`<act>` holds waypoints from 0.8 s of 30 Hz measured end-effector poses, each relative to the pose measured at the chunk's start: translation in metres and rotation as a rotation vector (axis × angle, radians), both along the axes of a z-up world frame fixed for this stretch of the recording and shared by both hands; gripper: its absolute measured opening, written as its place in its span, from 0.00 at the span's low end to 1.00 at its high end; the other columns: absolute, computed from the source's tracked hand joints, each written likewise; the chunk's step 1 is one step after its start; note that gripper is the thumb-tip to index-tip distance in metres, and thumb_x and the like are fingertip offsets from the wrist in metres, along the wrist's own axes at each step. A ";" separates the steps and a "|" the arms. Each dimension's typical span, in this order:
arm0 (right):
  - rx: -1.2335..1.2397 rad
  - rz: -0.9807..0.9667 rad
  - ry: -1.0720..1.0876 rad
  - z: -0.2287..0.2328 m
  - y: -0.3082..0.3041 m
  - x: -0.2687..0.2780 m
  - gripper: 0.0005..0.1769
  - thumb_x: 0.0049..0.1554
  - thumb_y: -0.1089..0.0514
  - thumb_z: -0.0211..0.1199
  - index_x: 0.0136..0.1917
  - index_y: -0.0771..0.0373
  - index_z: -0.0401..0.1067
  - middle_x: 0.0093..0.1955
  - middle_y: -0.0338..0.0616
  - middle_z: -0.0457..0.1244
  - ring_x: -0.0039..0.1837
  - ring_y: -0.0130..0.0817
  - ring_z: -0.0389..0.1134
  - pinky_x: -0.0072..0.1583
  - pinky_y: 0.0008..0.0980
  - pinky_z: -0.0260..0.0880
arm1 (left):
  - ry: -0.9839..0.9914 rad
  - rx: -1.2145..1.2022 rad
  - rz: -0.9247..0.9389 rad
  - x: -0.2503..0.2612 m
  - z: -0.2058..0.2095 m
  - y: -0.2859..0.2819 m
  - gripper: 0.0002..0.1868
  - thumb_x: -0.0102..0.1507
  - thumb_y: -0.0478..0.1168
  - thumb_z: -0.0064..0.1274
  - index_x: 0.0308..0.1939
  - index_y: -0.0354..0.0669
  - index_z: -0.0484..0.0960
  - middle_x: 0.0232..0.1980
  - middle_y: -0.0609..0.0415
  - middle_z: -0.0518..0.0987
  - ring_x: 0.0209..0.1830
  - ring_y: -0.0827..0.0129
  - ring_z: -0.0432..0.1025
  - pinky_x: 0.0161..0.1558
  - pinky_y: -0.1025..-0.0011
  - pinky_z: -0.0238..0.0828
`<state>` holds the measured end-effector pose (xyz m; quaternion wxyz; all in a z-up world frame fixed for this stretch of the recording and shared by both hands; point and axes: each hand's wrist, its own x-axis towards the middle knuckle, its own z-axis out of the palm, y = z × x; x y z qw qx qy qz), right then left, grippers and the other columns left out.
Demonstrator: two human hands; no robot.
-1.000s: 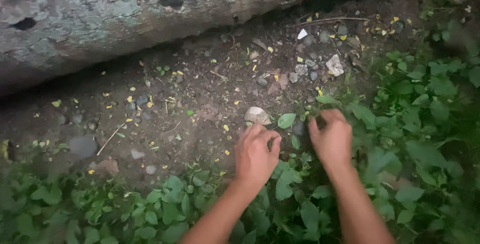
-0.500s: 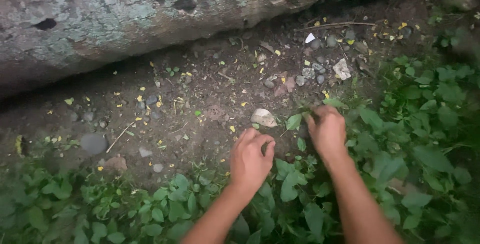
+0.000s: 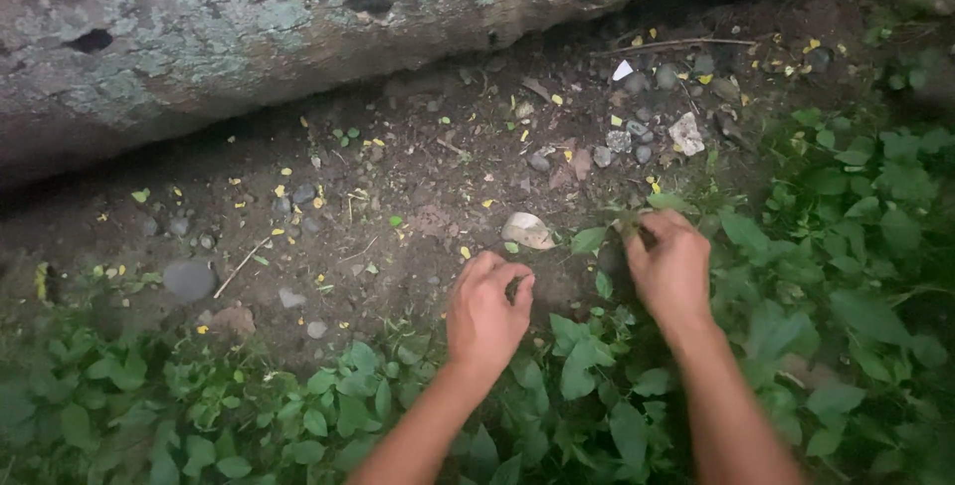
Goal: Picking small weeds and green plants from the ground next to a fallen log.
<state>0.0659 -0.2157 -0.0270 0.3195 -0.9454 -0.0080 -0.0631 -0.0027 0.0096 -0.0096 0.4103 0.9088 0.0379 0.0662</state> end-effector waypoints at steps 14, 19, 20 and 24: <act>-0.074 0.237 0.050 -0.019 0.044 -0.003 0.16 0.48 0.60 0.73 0.51 0.63 0.79 0.51 0.55 0.67 0.49 0.55 0.71 0.52 0.47 0.72 | 0.039 -0.022 0.045 -0.002 0.003 0.007 0.06 0.57 0.38 0.63 0.36 0.43 0.87 0.41 0.49 0.78 0.46 0.52 0.74 0.47 0.58 0.71; -0.045 0.256 0.022 -0.017 0.042 -0.004 0.12 0.49 0.65 0.70 0.49 0.66 0.77 0.50 0.54 0.67 0.51 0.56 0.70 0.53 0.47 0.72 | 0.048 -0.004 0.046 -0.003 0.004 0.011 0.05 0.57 0.38 0.63 0.36 0.43 0.87 0.41 0.49 0.79 0.47 0.53 0.75 0.48 0.58 0.72; -0.045 0.261 -0.002 -0.018 0.042 -0.004 0.12 0.49 0.65 0.69 0.49 0.66 0.77 0.50 0.54 0.67 0.51 0.57 0.70 0.54 0.47 0.71 | 0.047 -0.002 0.060 -0.003 0.004 0.012 0.05 0.57 0.38 0.63 0.36 0.44 0.87 0.41 0.49 0.79 0.47 0.53 0.75 0.47 0.58 0.72; -0.086 0.252 0.004 -0.015 0.043 -0.004 0.12 0.48 0.67 0.68 0.48 0.66 0.77 0.49 0.55 0.67 0.51 0.58 0.70 0.54 0.48 0.71 | 0.041 -0.011 0.064 -0.002 0.000 0.015 0.05 0.57 0.38 0.63 0.36 0.44 0.86 0.41 0.50 0.80 0.46 0.54 0.75 0.49 0.58 0.72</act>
